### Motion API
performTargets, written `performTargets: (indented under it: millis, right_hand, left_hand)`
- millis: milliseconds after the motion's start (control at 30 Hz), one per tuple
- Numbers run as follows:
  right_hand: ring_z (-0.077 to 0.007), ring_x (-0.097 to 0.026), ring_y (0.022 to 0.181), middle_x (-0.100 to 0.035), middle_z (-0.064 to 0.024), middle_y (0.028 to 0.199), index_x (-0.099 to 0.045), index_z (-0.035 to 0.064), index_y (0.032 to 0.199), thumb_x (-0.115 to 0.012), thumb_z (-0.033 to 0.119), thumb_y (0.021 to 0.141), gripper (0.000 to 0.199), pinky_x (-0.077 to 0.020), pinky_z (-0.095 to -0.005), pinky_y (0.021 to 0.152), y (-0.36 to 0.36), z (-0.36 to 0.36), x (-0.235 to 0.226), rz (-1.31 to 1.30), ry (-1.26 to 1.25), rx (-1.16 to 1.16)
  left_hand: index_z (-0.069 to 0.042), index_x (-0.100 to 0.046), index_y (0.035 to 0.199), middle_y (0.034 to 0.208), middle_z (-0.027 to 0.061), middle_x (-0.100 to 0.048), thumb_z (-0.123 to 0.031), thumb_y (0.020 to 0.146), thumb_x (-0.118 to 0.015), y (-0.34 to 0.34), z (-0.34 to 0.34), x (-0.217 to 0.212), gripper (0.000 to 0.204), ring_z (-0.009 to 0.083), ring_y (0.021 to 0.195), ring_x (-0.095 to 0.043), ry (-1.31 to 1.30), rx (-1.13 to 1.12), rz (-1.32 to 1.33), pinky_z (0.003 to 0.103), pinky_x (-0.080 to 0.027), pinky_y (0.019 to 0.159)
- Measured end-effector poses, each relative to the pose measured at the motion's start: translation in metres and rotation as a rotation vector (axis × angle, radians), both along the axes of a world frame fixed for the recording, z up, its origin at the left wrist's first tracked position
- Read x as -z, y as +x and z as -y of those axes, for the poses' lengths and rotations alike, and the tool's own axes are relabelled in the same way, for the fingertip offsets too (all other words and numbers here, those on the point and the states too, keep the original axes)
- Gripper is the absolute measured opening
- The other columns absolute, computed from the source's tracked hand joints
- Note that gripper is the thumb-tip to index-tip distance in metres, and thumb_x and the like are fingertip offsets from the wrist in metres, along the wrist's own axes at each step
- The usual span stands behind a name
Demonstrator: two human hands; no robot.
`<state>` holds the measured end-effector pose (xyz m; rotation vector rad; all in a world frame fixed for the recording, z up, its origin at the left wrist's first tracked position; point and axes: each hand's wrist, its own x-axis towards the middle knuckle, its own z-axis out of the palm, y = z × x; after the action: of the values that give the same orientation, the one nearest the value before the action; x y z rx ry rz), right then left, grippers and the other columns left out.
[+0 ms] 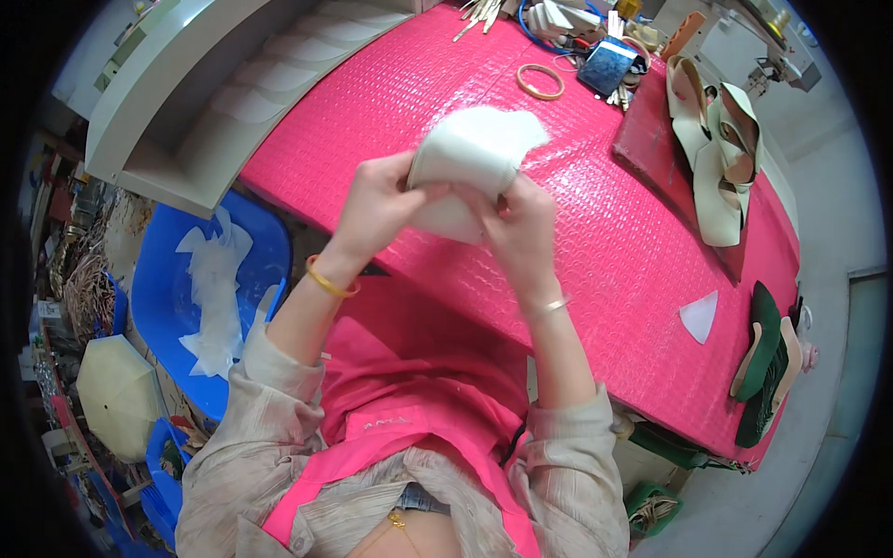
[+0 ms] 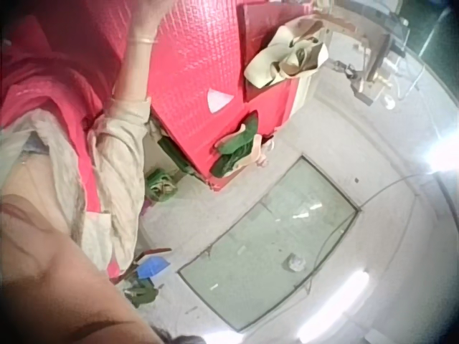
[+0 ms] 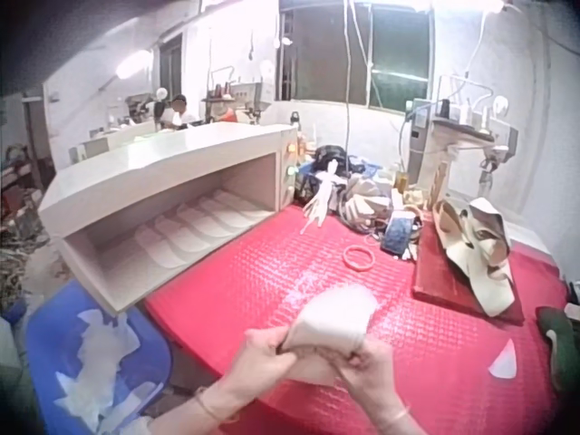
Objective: The recorder is assembling and inspecting white and green leather shoe upper components at a manufacturing station.
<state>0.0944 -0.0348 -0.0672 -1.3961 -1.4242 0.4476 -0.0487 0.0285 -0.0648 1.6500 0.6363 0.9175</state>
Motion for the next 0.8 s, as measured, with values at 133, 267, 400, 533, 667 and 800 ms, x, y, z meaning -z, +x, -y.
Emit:
performTargets:
  millis: [133,267,400,533,667,800]
  right_hand:
    - [-0.0114,-0.058,0.059,-0.063,-0.0090,0.070,-0.062,-0.0003,0.088,-0.065,0.007,0.073,0.017,-0.0459,-0.0268,0.053,-0.005,-0.023,0.012,-0.129,-0.025,0.046]
    - [-0.0126,-0.060,0.064,-0.063,-0.0094,0.076,-0.061,-0.0009,0.089,-0.063,0.002,0.074,0.016,-0.0472,-0.0260,0.057,-0.001,-0.032,0.018,-0.104,0.031,0.004]
    - [-0.0200,-0.057,0.090,-0.057,-0.0147,0.101,-0.052,-0.0047,0.104,-0.058,0.001,0.077,0.028,-0.0486,-0.0296,0.069,-0.035,-0.051,0.030,-0.467,0.032,-0.140]
    - [-0.0341,-0.048,0.103,-0.047,-0.0199,0.113,-0.044,-0.0020,0.113,-0.059,0.004,0.072,0.045,-0.0378,-0.0374,0.091,-0.045,-0.019,0.019,0.187,-0.101,-0.311]
    - [-0.0344,-0.048,0.102,-0.047,-0.0180,0.115,-0.047,-0.0014,0.110,-0.061,0.003,0.071,0.042,-0.0408,-0.0371,0.087,0.005,-0.013,-0.003,0.495,0.315,0.075]
    - [-0.0314,-0.056,0.077,-0.057,-0.0168,0.085,-0.054,0.0009,0.099,-0.052,-0.001,0.075,0.024,-0.0439,-0.0357,0.067,0.035,-0.055,0.029,0.140,0.115,0.118]
  left_hand:
    - [-0.001,-0.056,0.096,0.074,0.0235,-0.056,-0.009,0.077,-0.056,0.002,-0.004,0.007,0.020,0.0369,0.068,-0.057,0.383,-0.384,-0.250,0.041,-0.044,0.056]
    - [0.003,-0.040,0.121,0.086,0.0248,-0.057,-0.016,0.081,-0.057,-0.004,0.008,-0.002,0.047,0.0330,0.079,-0.060,-0.016,-0.245,-0.093,0.038,-0.046,0.067]
    - [0.010,0.000,0.131,0.126,0.0312,-0.028,-0.038,0.078,-0.060,0.005,0.012,0.034,0.093,0.0427,0.115,-0.032,0.283,-0.485,-0.252,0.043,-0.028,0.097]
    - [0.008,-0.004,0.133,0.117,0.0298,-0.034,-0.042,0.080,-0.055,-0.004,-0.024,0.039,0.089,0.0437,0.107,-0.034,0.044,-0.643,-0.470,0.046,-0.030,0.093]
    - [0.006,-0.016,0.132,0.113,0.0288,-0.035,-0.033,0.087,-0.047,-0.024,-0.044,0.053,0.067,0.0442,0.106,-0.037,0.282,-0.713,-0.483,0.045,-0.034,0.088]
    - [0.004,-0.028,0.128,0.092,0.0228,-0.052,-0.030,0.088,-0.045,-0.021,-0.061,0.037,0.055,0.0374,0.085,-0.055,0.313,-0.788,-0.275,0.041,-0.044,0.071]
